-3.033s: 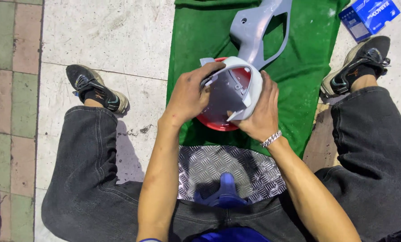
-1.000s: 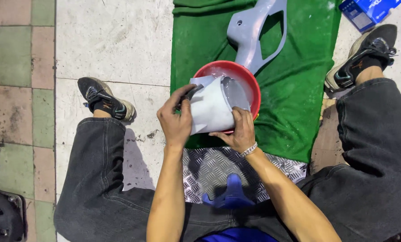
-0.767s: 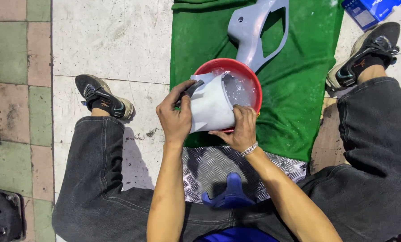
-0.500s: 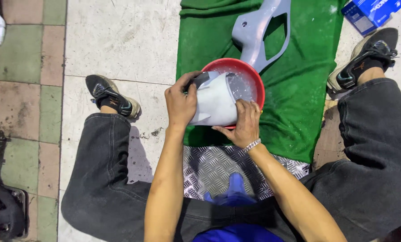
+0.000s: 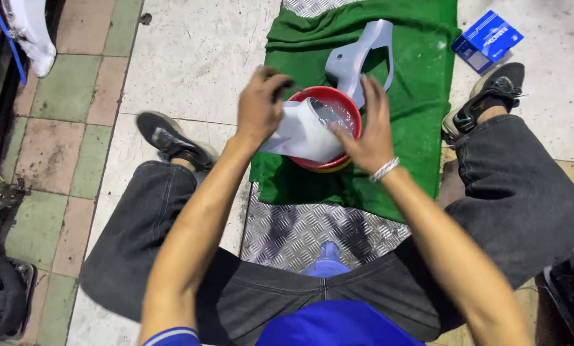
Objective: The person sits on the floor and sands a white plastic part using a sanding block, repeatedly dipping it into a red bucket of water. A larger gray plastic part rests nearby on a green mat.
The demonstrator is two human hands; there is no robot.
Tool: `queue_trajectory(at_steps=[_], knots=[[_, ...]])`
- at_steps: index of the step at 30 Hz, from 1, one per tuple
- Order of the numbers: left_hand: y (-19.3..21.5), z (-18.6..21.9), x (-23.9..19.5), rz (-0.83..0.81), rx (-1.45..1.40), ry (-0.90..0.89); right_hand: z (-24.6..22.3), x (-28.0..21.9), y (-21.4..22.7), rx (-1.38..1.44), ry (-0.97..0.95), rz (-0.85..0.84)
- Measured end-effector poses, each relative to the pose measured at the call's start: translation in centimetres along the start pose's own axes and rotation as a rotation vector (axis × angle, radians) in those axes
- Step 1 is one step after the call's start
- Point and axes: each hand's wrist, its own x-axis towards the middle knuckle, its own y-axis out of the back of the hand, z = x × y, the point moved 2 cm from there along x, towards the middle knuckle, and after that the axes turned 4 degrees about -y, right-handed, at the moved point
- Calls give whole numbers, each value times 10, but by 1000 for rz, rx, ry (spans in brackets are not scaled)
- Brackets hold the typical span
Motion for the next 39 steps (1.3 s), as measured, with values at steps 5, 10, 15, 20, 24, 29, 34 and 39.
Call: queue_trajectory(at_steps=[5,10,15,20,24,29,34,39], knots=[[-2,68,28,-175,-42,-184,-34,51,35,14,89,-221],[18,74,32,-325,-57,-64,-26,71,35,-179,99,-283],[33,-22,12,-688,203,104,70,65,-17,-801,-41,-514],[34,-44,-7,-869,-102,317,120,52,-98,-804,-168,-819],[21,-52,-20,-748,-256,243,195,7,-176,-648,-60,-1003],[19,-53,-11,-723,-320,318,240,-21,-214,-458,-295,-1129],[6,-63,-29,-567,-313,233,215,-16,-192,-495,-137,-1206],[10,-81,-13,-663,-327,39,172,27,-146,-548,29,-1237]])
